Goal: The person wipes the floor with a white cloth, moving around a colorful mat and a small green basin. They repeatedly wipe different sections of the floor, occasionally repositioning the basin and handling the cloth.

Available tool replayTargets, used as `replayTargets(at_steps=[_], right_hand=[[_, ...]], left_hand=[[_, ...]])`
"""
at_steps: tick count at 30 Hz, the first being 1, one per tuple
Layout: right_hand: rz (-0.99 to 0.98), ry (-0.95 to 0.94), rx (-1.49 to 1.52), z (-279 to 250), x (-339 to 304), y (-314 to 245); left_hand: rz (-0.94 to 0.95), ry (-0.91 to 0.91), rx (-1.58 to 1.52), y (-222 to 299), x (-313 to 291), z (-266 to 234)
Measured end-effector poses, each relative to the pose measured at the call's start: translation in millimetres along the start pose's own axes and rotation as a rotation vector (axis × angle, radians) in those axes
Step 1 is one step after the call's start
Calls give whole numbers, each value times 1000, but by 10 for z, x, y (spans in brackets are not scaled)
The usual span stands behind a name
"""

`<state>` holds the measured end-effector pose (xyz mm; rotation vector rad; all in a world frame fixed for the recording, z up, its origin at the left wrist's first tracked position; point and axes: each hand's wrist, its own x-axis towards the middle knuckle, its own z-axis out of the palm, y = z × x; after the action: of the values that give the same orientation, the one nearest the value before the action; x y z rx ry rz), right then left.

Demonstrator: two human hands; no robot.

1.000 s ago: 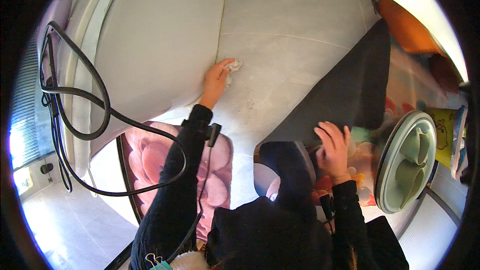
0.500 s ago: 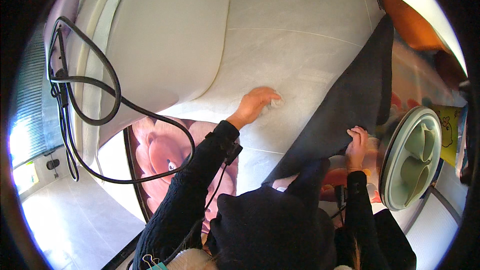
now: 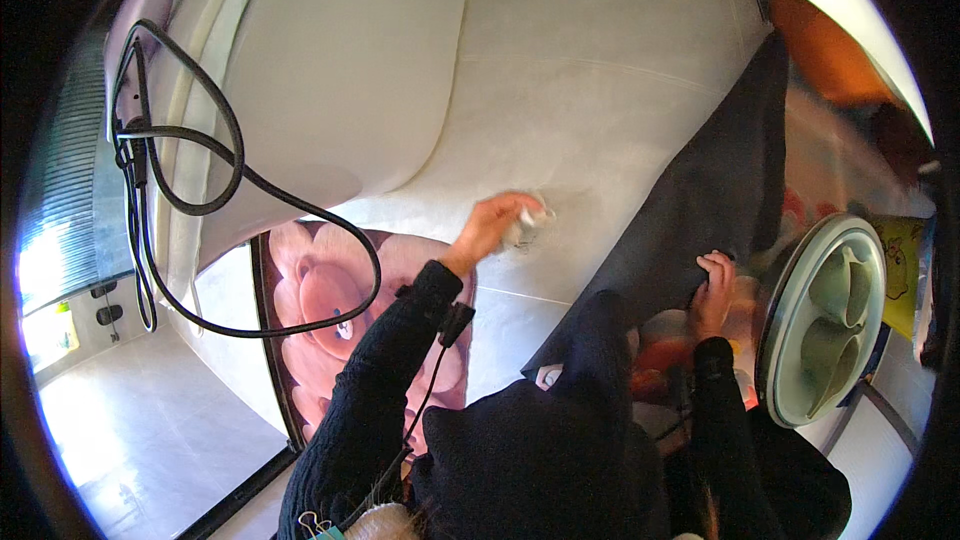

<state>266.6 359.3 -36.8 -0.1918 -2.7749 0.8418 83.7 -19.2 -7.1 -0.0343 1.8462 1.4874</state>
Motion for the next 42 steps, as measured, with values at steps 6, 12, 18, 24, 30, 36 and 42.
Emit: replayTargets(at_steps=[6, 12, 18, 24, 30, 36, 42], right_hand=[[18, -4, -12, -12, -2, -30], [10, 11, 25, -10, -16, -13], [-23, 16, 16, -4, 8, -3], [-24, 6, 30, -39, 18, -30], [-14, -7, 10, -41, 9, 14], [-12, -3, 33, -35, 1, 33], [12, -12, 20, -26, 17, 8]], left_hand=[[591, 620, 826, 23, 315, -268], [615, 682, 928, -309, 18, 62], [481, 690, 1062, -488, -324, 291], [433, 755, 958, -527, -329, 585], [448, 624, 725, -377, -252, 719], [591, 797, 1010, -168, 20, 224], [545, 523, 1075, -78, 100, 351]])
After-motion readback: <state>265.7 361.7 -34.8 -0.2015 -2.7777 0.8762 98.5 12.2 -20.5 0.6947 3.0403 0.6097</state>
